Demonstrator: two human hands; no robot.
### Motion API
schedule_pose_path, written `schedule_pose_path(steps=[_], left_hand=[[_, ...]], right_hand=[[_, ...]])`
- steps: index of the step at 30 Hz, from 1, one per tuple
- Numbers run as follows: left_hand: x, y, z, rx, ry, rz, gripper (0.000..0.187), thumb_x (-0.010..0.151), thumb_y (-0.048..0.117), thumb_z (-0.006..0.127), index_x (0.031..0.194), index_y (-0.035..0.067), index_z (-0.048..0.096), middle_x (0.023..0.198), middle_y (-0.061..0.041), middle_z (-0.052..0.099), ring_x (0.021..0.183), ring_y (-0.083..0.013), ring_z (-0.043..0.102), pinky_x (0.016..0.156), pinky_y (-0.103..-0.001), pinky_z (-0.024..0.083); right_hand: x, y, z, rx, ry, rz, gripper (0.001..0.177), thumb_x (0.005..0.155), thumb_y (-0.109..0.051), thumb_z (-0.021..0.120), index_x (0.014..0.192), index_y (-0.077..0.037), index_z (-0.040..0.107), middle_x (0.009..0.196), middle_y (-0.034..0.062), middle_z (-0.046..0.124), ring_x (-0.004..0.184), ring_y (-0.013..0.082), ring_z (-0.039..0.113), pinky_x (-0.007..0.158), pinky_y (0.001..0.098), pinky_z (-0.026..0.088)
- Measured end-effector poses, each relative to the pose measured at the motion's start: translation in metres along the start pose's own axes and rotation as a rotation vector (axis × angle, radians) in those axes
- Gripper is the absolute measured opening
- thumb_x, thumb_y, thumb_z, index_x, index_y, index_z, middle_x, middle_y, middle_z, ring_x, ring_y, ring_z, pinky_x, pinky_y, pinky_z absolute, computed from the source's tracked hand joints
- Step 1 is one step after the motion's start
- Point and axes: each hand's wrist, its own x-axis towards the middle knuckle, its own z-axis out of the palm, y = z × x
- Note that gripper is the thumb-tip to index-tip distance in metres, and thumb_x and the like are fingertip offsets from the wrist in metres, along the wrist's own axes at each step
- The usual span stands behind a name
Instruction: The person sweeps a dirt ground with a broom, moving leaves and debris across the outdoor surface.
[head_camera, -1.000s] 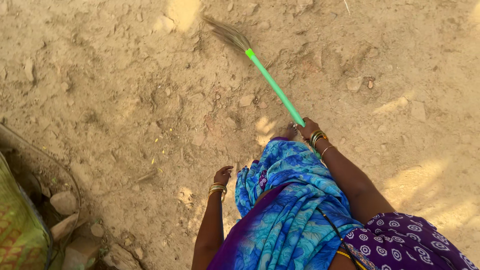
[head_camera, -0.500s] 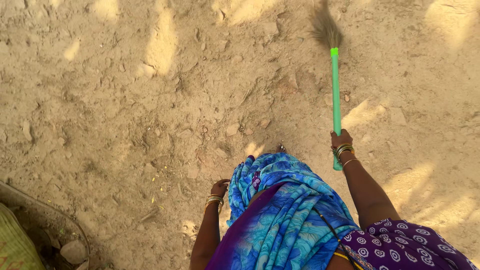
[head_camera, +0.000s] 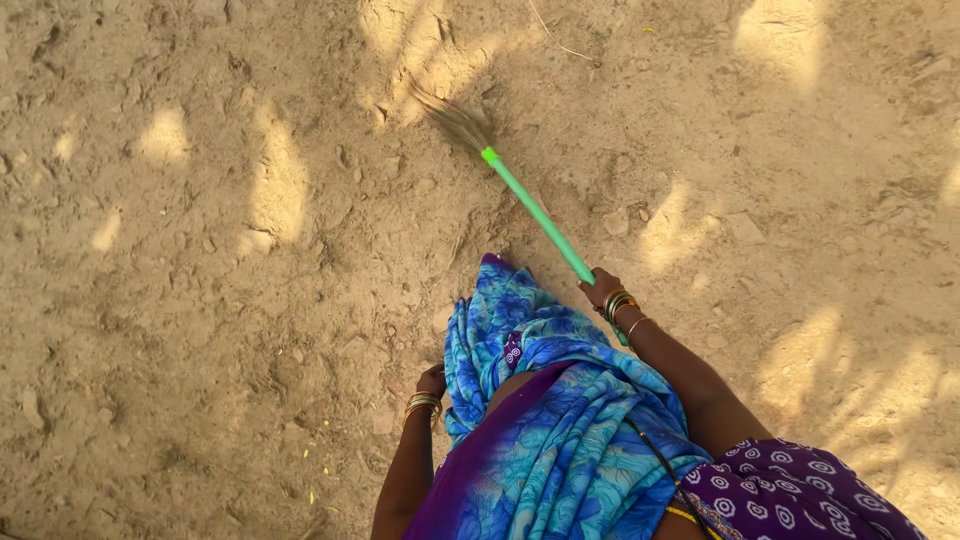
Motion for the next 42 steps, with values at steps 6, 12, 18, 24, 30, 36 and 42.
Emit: schedule_pose_path(steps=[6, 12, 18, 24, 30, 36, 42], left_hand=[[0.053, 0.034, -0.017, -0.156, -0.138, 0.055, 0.038, 0.087, 0.011, 0.057, 0.118, 0.016, 0.079, 0.099, -0.009, 0.081, 0.078, -0.0187, 0.076, 0.076, -0.035, 0.062], [0.103, 0.106, -0.047, 0.027, -0.176, -0.037, 0.033, 0.092, 0.016, 0.060, 0.119, 0.019, 0.079, 0.093, -0.010, 0.079, 0.076, -0.0184, 0.072, 0.074, -0.034, 0.058], [0.156, 0.164, -0.076, -0.039, -0.213, 0.087, 0.030, 0.090, 0.018, 0.066, 0.117, 0.015, 0.077, 0.097, -0.004, 0.082, 0.083, -0.0126, 0.075, 0.079, -0.030, 0.058], [0.219, 0.217, -0.102, 0.076, -0.248, 0.063, 0.032, 0.090, 0.015, 0.062, 0.117, 0.021, 0.079, 0.097, -0.007, 0.080, 0.080, -0.0189, 0.074, 0.076, -0.035, 0.059], [0.255, 0.263, -0.109, 0.142, -0.196, 0.251, 0.030, 0.091, 0.018, 0.065, 0.115, 0.028, 0.080, 0.097, -0.010, 0.080, 0.086, -0.0174, 0.074, 0.080, -0.031, 0.057], [0.253, 0.273, -0.116, 0.197, -0.202, 0.236, 0.030, 0.090, 0.020, 0.067, 0.116, 0.026, 0.079, 0.100, -0.007, 0.079, 0.086, -0.0180, 0.074, 0.079, -0.031, 0.057], [0.246, 0.262, -0.126, 0.030, -0.252, 0.007, 0.035, 0.086, 0.015, 0.067, 0.119, 0.018, 0.079, 0.099, -0.013, 0.080, 0.075, -0.0196, 0.072, 0.069, -0.035, 0.058]], right_hand=[[0.037, 0.002, -0.068, 0.161, 0.063, 0.219, 0.040, 0.098, -0.038, 0.065, 0.119, -0.004, 0.061, 0.076, 0.0132, 0.068, 0.057, 0.0222, 0.066, 0.053, 0.0400, 0.056], [0.127, -0.040, -0.146, 0.246, 0.265, 0.298, 0.039, 0.104, -0.037, 0.063, 0.111, 0.001, 0.061, 0.078, 0.0144, 0.066, 0.057, 0.0239, 0.063, 0.051, 0.0405, 0.056], [0.139, -0.066, -0.161, 0.118, 0.425, 0.220, 0.036, 0.103, -0.036, 0.061, 0.113, -0.002, 0.059, 0.081, 0.0176, 0.068, 0.060, 0.0280, 0.067, 0.051, 0.0430, 0.056], [0.070, -0.068, -0.129, -0.101, 0.277, 0.108, 0.039, 0.098, -0.045, 0.059, 0.123, -0.016, 0.058, 0.078, 0.0197, 0.072, 0.067, 0.0365, 0.070, 0.066, 0.0521, 0.057], [0.045, -0.059, -0.126, -0.110, 0.077, 0.350, 0.048, 0.097, -0.049, 0.058, 0.133, -0.017, 0.054, 0.083, 0.0159, 0.077, 0.067, 0.0306, 0.078, 0.069, 0.0466, 0.063], [0.070, -0.050, -0.171, 0.137, 0.306, 0.542, 0.045, 0.095, -0.048, 0.065, 0.116, -0.008, 0.069, 0.078, 0.0170, 0.075, 0.066, 0.0296, 0.075, 0.069, 0.0457, 0.061], [0.114, -0.088, -0.177, 0.113, 0.493, 0.311, 0.046, 0.098, -0.048, 0.065, 0.113, -0.004, 0.067, 0.082, 0.0201, 0.072, 0.074, 0.0362, 0.071, 0.071, 0.0506, 0.058]])
